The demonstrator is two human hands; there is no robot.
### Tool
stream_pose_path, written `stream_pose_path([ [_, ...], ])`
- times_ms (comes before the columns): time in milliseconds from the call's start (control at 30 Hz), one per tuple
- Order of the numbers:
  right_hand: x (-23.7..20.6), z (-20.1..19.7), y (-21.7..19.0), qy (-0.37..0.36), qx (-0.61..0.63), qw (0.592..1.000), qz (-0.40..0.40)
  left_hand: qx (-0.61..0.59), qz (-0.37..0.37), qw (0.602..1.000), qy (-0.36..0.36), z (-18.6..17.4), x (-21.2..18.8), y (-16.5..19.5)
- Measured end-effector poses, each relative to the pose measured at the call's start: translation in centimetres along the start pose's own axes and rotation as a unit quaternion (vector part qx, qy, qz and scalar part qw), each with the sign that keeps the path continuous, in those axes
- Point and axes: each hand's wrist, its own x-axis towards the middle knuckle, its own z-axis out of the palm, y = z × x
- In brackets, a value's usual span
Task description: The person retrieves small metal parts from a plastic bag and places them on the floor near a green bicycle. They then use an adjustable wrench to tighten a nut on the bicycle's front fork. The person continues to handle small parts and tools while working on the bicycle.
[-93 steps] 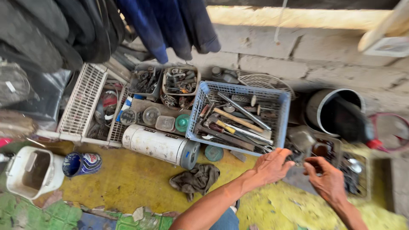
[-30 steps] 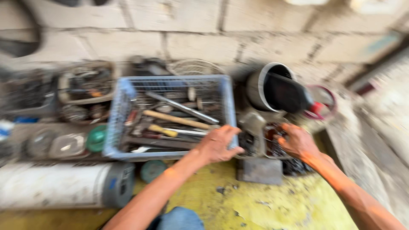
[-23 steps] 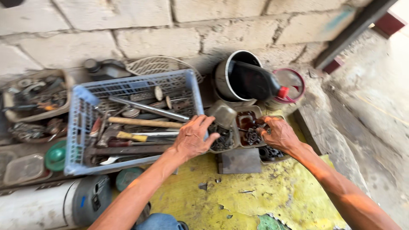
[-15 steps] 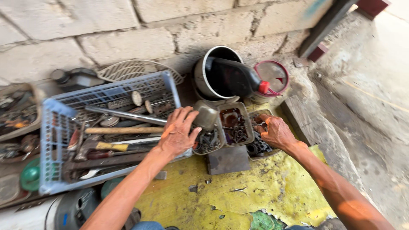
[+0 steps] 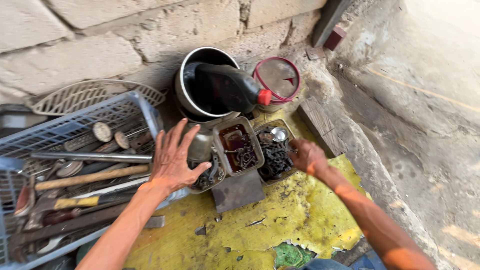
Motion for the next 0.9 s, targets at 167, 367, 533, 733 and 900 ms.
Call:
stream_pose_path([
  [167, -0.9, 4.8, 1.8, 0.148, -0.097, 0.977, -0.116, 0.005, 0.002, 0.999, 0.037, 0.9, 0.9, 0.0],
  [367, 0.0, 6.6, 1.3, 0.160, -0.108, 0.975, -0.113, 0.016, 0.017, 0.999, 0.044, 2.1, 1.8, -0.2],
  [533, 1.5, 6.5, 1.4, 0.143, -0.085, 0.980, -0.112, 0.018, 0.021, 0.999, 0.040, 2.4, 2.2, -0.1],
  [733, 2.5, 5.6, 1.8, 0.126, -0.074, 0.982, -0.120, 0.049, -0.017, 0.999, -0.010, 2.2, 2.4, -0.1],
  [900, 1.3, 2.9, 0.5, 0.194, -0.018, 0.968, -0.160, 0.042, -0.019, 0.999, 0.007, 2.1, 2.2, -0.6],
])
